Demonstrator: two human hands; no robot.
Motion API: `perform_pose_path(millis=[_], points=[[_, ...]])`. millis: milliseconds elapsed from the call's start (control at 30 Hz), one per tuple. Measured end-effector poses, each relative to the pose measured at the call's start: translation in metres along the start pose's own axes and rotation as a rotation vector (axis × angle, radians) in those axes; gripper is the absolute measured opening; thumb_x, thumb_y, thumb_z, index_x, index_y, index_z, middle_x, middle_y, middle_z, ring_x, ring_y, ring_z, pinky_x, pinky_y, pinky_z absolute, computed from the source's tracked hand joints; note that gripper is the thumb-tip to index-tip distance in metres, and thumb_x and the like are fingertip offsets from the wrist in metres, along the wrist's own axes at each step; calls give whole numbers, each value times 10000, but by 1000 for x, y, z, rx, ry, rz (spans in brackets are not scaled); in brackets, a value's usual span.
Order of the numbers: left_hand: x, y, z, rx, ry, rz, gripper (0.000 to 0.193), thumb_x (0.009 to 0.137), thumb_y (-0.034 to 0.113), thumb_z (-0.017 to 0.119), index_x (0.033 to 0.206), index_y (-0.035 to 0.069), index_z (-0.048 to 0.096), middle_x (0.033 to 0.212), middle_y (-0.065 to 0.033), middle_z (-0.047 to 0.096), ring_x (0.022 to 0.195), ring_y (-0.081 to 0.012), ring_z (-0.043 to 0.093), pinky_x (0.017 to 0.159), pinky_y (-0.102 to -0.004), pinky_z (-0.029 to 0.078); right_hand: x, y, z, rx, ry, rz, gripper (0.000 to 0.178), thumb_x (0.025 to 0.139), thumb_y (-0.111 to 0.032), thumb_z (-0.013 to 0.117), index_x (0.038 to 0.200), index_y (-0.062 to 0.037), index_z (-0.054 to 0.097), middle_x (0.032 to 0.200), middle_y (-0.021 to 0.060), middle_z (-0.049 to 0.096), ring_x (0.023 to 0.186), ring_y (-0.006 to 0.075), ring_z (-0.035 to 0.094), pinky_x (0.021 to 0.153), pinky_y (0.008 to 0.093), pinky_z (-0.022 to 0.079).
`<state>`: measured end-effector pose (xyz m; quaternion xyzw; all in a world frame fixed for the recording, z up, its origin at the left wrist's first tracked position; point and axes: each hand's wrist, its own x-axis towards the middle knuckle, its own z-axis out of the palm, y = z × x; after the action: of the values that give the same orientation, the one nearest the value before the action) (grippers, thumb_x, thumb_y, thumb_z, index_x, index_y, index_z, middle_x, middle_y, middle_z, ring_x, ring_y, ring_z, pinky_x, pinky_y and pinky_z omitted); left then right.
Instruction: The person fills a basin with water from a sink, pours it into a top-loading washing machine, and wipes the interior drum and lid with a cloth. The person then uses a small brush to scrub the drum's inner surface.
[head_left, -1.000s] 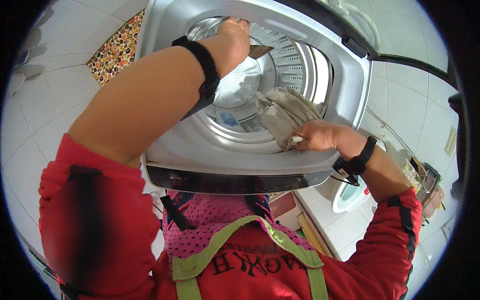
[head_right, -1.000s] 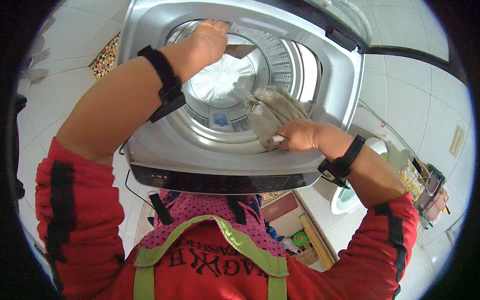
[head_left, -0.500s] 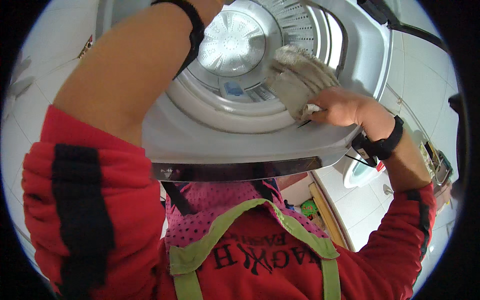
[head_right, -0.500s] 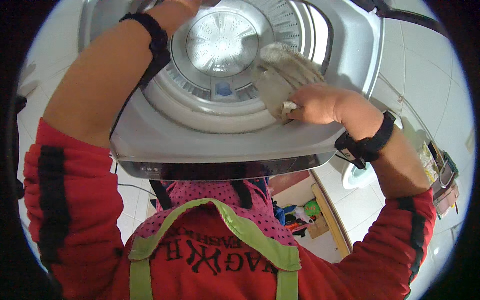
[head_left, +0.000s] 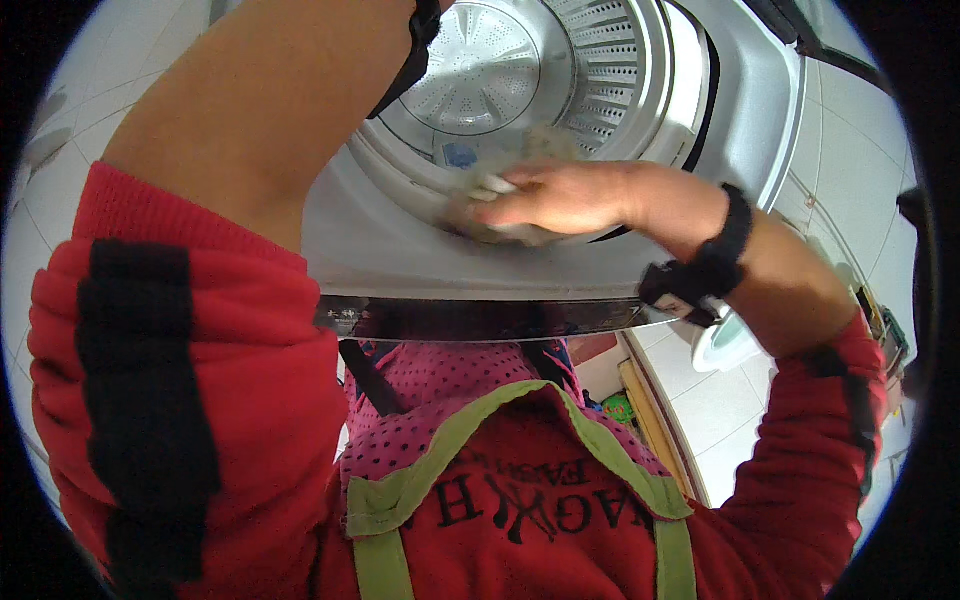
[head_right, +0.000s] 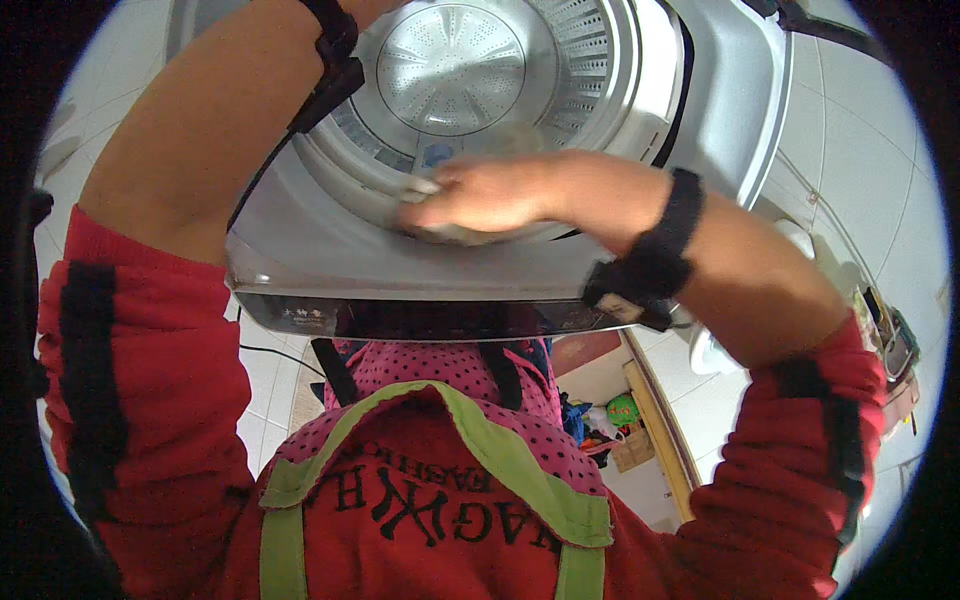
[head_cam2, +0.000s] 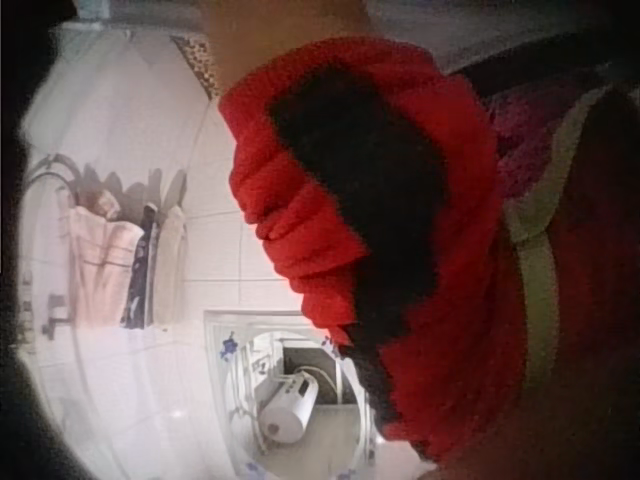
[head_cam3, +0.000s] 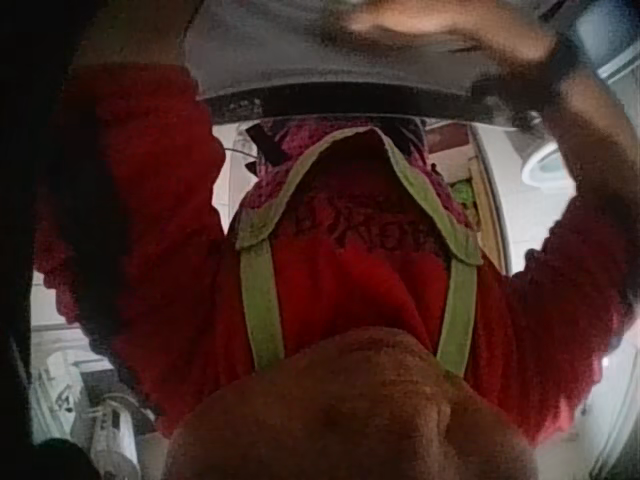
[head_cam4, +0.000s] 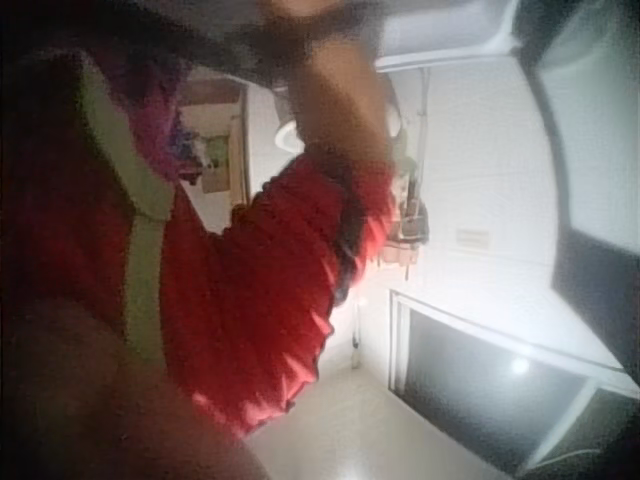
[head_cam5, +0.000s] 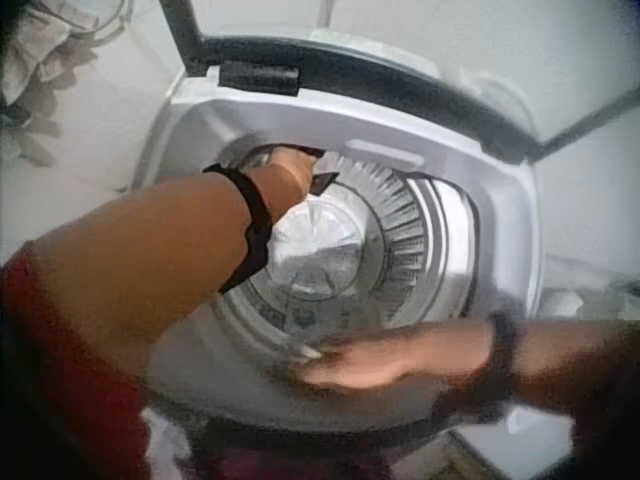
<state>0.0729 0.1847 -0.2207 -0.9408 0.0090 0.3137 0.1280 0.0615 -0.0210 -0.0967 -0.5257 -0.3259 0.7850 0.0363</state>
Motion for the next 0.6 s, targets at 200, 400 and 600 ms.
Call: perform_pose_path(millis=[200,400,600], points=[[1,2,-3,54,-25,25,452,919,217,602,1348,90,537,1459,-119,444,1320,-272,455,992,-385,444,11,3,0,-41,-31,-8,725,896,-645,483,1258,-28,604,1208,220,623,1138,325,573,1016,387,395],[5,3,-2,78,-30,36,479,930,226,599,1381,95,508,1485,-115,417,1339,-272,436,995,-387,443,-59,34,-45,-605,-85,410,557,942,-522,505,1120,-25,683,1037,194,693,968,323,653,876,418,492],[6,2,-4,95,-39,38,506,941,235,596,1415,100,480,1512,-110,390,1357,-272,418,997,-389,441,-49,30,-26,-737,-74,400,553,943,-515,488,1115,-26,681,1113,219,667,1059,378,629,932,435,478]])
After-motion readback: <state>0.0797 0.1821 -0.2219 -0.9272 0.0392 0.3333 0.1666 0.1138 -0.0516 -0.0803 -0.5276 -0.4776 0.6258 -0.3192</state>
